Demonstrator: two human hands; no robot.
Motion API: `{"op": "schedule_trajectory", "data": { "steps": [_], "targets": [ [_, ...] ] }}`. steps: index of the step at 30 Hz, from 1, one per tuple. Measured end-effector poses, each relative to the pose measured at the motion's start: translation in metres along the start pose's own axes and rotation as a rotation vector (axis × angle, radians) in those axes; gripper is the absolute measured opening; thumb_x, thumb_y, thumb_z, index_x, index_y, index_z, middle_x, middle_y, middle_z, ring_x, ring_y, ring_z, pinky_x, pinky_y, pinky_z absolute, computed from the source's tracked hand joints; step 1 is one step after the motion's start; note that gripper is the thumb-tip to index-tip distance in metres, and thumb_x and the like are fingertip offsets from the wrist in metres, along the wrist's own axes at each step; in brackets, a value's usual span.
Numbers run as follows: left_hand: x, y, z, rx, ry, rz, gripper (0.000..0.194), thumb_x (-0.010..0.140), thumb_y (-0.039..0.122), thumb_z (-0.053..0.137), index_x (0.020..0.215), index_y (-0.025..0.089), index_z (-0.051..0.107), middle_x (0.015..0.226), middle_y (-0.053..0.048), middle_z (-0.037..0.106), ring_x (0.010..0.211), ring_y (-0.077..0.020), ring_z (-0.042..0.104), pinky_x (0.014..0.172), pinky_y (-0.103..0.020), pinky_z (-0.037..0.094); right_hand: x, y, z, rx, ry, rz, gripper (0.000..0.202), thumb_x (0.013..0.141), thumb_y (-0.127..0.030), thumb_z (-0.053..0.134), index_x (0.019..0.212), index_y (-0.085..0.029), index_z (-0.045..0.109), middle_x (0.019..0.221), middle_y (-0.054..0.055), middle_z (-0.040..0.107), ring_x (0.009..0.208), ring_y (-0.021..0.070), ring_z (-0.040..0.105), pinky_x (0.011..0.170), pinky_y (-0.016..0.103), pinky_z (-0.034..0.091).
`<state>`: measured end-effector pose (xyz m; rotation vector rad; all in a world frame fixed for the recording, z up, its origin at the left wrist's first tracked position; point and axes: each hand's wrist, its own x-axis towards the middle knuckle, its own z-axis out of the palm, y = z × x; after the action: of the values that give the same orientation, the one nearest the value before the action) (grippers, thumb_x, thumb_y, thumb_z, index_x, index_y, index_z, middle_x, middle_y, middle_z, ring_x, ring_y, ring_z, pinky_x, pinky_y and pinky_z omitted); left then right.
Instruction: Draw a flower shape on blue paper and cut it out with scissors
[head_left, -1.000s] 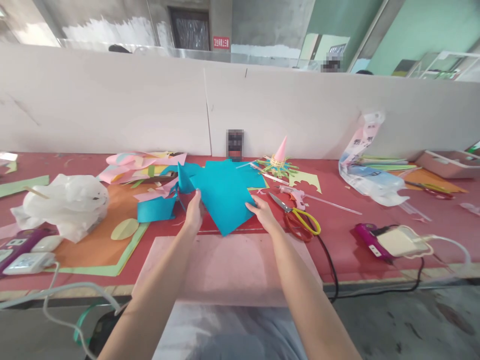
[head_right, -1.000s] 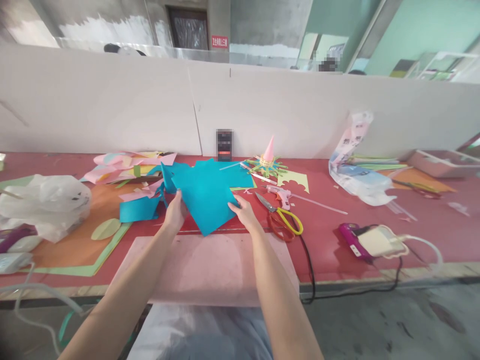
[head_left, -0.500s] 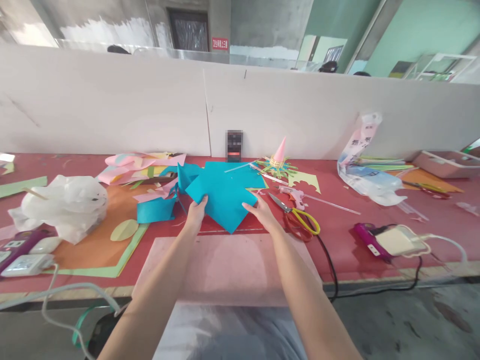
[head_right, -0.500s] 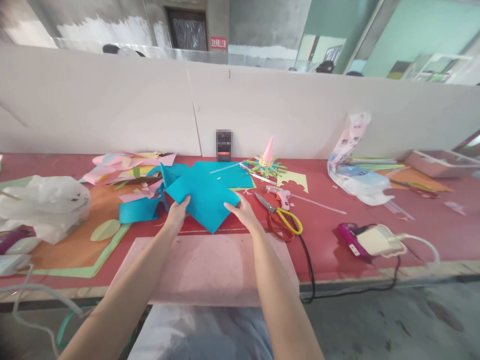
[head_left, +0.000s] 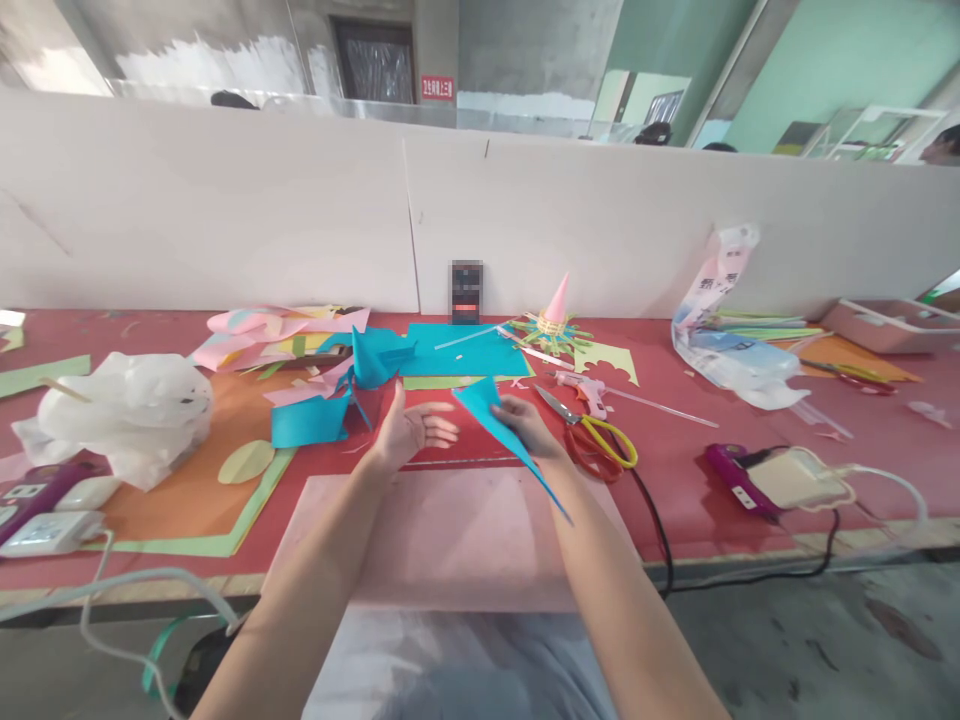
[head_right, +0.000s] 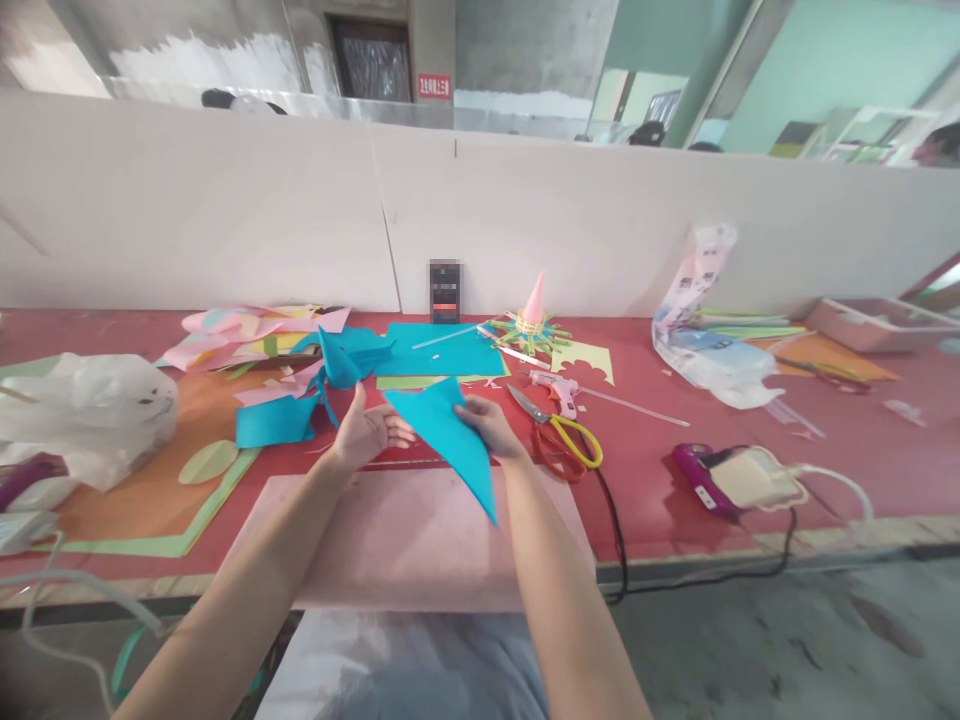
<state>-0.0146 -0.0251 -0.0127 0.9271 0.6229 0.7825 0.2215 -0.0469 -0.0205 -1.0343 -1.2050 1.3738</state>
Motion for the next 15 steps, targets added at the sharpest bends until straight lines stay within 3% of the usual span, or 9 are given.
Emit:
{"op": "schedule_trajectory", "data": {
  "steps": [3, 8, 12, 15],
  "targets": [
    [0.001, -0.004, 0.011, 0.069, -0.002, -0.020, 0.077, 0.072, 0.080, 0.035, 0.094, 0.013, 0.066, 0.086, -0.014, 0.071, 0.083, -0.0287, 0.066, 0.074, -0.039, 0.049, -0.006, -0.007, 0.005, -0.203, -0.181, 0.000, 0.038, 0.064, -0.052, 0.072, 0.081, -0.018, 0.068, 0.081, 0.002, 0.069, 0.075, 0.0193, 0.062, 0.068, 0.029, 0.047],
    [-0.005, -0.005, 0.022, 0.407, 0.120, 0.018, 0.050, 0.068, 0.059, 0.062, 0.089, 0.014, 0.065, 0.078, -0.006, 0.068, 0.072, -0.0209, 0.062, 0.066, -0.029, 0.045, -0.007, -0.009, 0.009, -0.284, -0.267, 0.027, 0.037, 0.067, -0.049, 0.070, 0.091, -0.020, 0.071, 0.092, 0.003, 0.071, 0.084, 0.0220, 0.065, 0.078, 0.033, 0.048],
    [-0.002, -0.002, 0.016, 0.671, 0.228, 0.144, 0.041, 0.065, 0.057, 0.062, 0.067, 0.016, 0.061, 0.063, 0.001, 0.059, 0.062, -0.0153, 0.053, 0.058, -0.024, 0.039, -0.003, -0.005, 0.008, -0.243, -0.071, -0.049, 0.042, 0.071, -0.052, 0.067, 0.101, -0.023, 0.070, 0.097, 0.004, 0.071, 0.091, 0.0237, 0.064, 0.083, 0.035, 0.047],
    [0.003, -0.002, 0.011, 0.737, 0.310, 0.230, 0.039, 0.067, 0.056, 0.059, 0.065, 0.017, 0.059, 0.061, 0.002, 0.054, 0.060, -0.0134, 0.049, 0.056, -0.023, 0.036, 0.001, -0.003, 0.004, -0.112, 0.147, -0.076, 0.051, 0.078, -0.061, 0.054, 0.108, -0.022, 0.066, 0.093, 0.006, 0.072, 0.089, 0.0249, 0.065, 0.081, 0.037, 0.049]
  ]
}}
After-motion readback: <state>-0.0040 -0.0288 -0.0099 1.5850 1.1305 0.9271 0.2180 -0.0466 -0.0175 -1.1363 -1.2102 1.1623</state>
